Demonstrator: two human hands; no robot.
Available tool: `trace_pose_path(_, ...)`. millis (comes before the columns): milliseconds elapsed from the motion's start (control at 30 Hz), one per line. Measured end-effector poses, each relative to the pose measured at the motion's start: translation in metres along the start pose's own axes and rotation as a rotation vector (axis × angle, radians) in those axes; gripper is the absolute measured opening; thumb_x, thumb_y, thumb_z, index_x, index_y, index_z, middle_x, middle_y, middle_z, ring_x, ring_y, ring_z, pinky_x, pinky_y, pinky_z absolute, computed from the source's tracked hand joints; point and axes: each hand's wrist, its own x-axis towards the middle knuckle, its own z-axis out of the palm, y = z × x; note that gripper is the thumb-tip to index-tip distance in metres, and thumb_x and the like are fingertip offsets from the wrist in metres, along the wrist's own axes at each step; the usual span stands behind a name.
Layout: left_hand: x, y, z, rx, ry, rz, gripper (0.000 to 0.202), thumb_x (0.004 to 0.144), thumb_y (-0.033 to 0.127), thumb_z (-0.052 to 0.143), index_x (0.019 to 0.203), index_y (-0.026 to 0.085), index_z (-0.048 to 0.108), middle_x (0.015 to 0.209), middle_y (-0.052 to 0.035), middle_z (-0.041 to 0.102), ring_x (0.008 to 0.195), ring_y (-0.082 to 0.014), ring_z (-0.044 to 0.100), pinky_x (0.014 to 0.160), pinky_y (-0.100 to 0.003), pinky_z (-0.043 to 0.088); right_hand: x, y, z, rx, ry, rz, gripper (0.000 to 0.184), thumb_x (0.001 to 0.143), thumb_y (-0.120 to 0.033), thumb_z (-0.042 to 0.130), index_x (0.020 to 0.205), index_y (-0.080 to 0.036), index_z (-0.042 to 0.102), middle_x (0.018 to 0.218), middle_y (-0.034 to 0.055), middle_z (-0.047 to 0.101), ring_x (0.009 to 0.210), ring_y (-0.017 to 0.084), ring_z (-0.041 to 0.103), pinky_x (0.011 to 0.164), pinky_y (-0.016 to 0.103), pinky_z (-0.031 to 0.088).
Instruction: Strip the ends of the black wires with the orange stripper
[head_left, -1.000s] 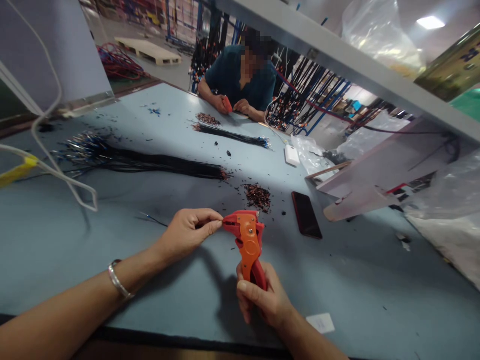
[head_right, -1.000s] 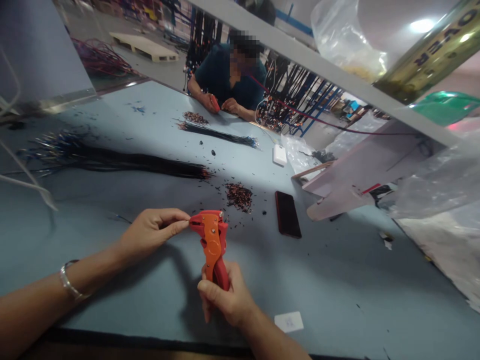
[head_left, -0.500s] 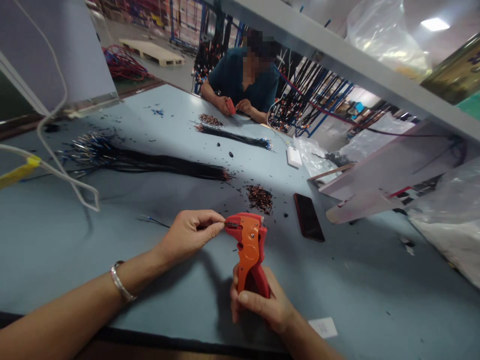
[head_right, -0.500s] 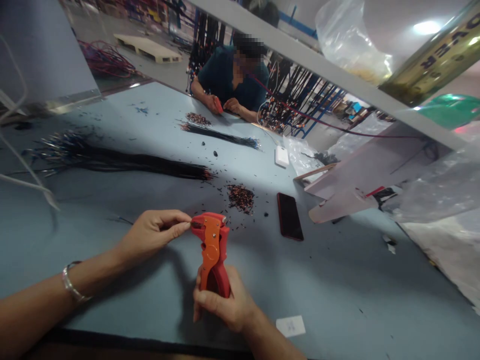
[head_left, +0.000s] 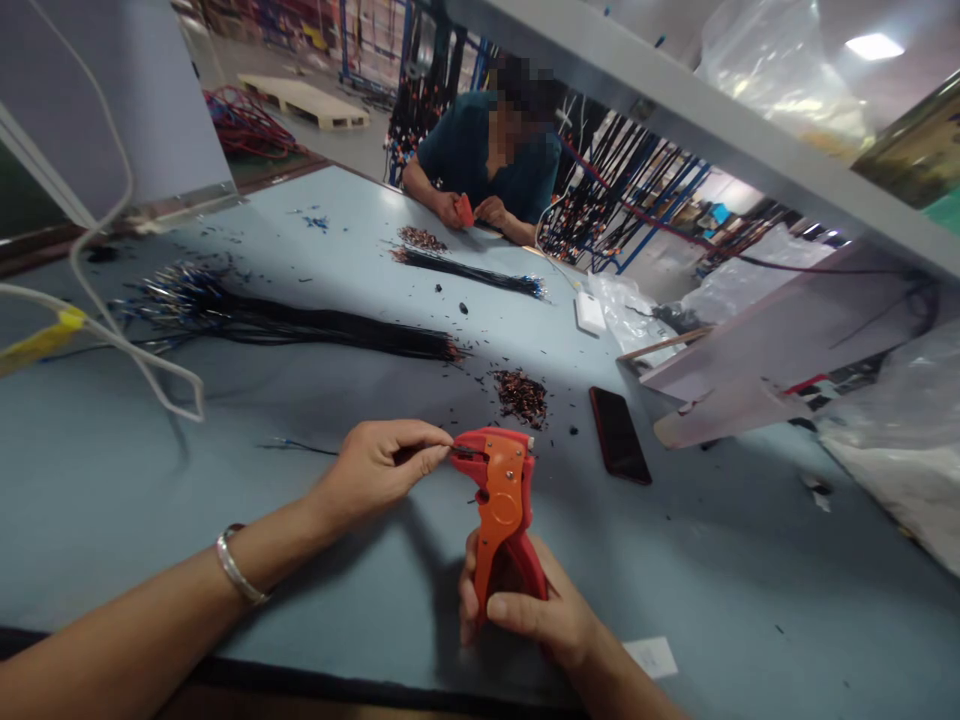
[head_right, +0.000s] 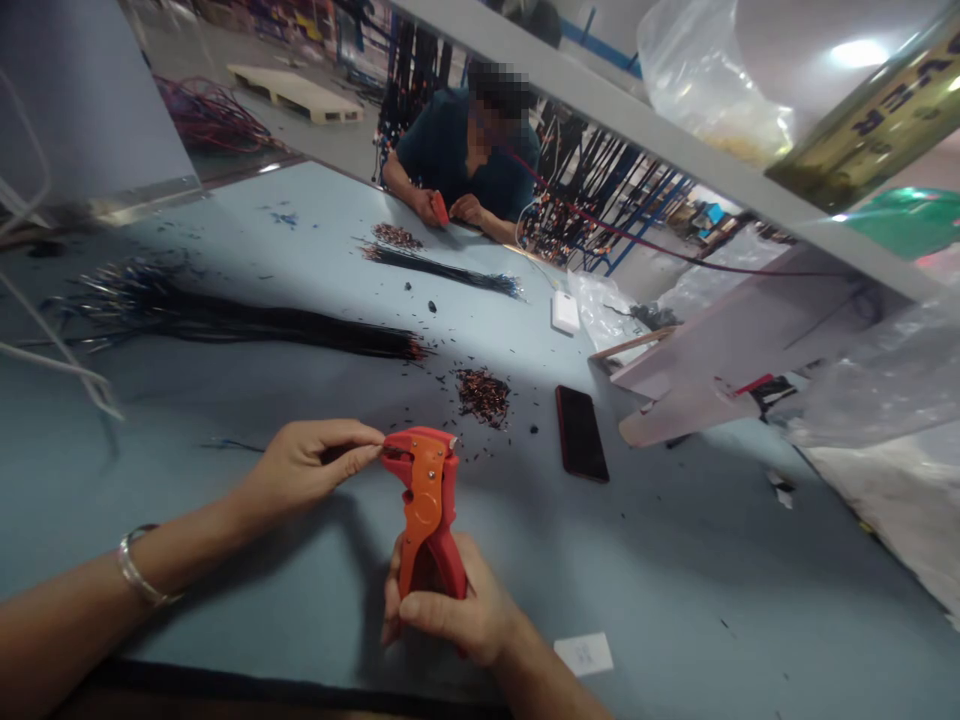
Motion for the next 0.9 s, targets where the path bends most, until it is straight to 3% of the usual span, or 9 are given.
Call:
trace_pose_path(100, 0.000, -0.002, 0.001, 0.099, 0.037, 0.141, 0.020, 0.086, 0.025, 0.055, 0.084, 0.017, 0.072, 0.077, -0.0027, 0.066, 0.070, -0.0121, 0.060, 0.066, -0.021, 0.045, 0.000, -0.001, 0.000, 0.007, 0.004, 0.022, 0.038, 0.072, -0.036, 0.076, 0.092, -0.014, 0.054, 0.072, 0.0026, 0.062, 0.061, 0.014, 0.063, 0.060, 0.026, 0.049)
trace_pose_path(167, 0.000, -0.002, 0.000, 0.147, 0.048, 0.160, 0.019, 0.086, 0.024, 0.054, 0.084, 0.018, 0.072, 0.078, -0.0026, 0.066, 0.071, -0.0119, 0.061, 0.067, -0.021, 0.045, 0.000, -0.002, 0.002, 0.014, 0.018, 0.028, 0.041, 0.070, -0.038, 0.077, 0.093, -0.014, 0.054, 0.073, 0.0031, 0.062, 0.063, 0.015, 0.063, 0.062, 0.027, 0.050)
trace_pose_path(433, -0.001, 0.002, -0.002, 0.179, 0.048, 0.027, 0.024, 0.085, 0.028, 0.053, 0.095, 0.020, 0.073, 0.091, -0.0035, 0.076, 0.080, -0.0160, 0.068, 0.072, -0.023, 0.050, 0.001, -0.005, 0.004, 0.052, 0.050, 0.023, 0.042, 0.069, -0.038, 0.078, 0.094, -0.014, 0.055, 0.076, 0.0040, 0.064, 0.066, 0.016, 0.065, 0.063, 0.028, 0.050)
trace_pose_path(667, -0.001, 0.004, -0.001, 0.104, 0.032, -0.041, 0.022, 0.083, 0.032, 0.058, 0.087, 0.017, 0.074, 0.081, -0.0028, 0.075, 0.073, -0.0148, 0.066, 0.067, -0.021, 0.047, 0.000, -0.005, 0.004, 0.025, 0.015, 0.017, 0.043, 0.069, -0.039, 0.077, 0.096, -0.014, 0.055, 0.078, 0.0047, 0.063, 0.069, 0.017, 0.064, 0.067, 0.030, 0.049)
trace_pose_path(767, 0.001, 0.002, -0.004, 0.175, 0.029, 0.075, 0.022, 0.085, 0.030, 0.056, 0.086, 0.018, 0.074, 0.080, -0.0039, 0.072, 0.070, -0.0135, 0.063, 0.065, -0.022, 0.044, -0.001, -0.006, 0.005, 0.003, 0.019, 0.033, 0.045, 0.069, -0.042, 0.077, 0.096, -0.014, 0.055, 0.079, 0.0046, 0.062, 0.069, 0.017, 0.063, 0.067, 0.030, 0.049)
trace_pose_path(900, 0.005, 0.001, -0.011, 0.387, 0.036, 0.297, 0.016, 0.084, 0.026, 0.059, 0.085, 0.024, 0.075, 0.087, -0.0036, 0.071, 0.080, -0.0163, 0.062, 0.084, -0.032, 0.039, -0.001, -0.007, 0.005, 0.012, 0.025, 0.043, 0.046, 0.068, -0.042, 0.078, 0.096, -0.014, 0.054, 0.079, 0.0043, 0.062, 0.069, 0.017, 0.064, 0.067, 0.030, 0.049)
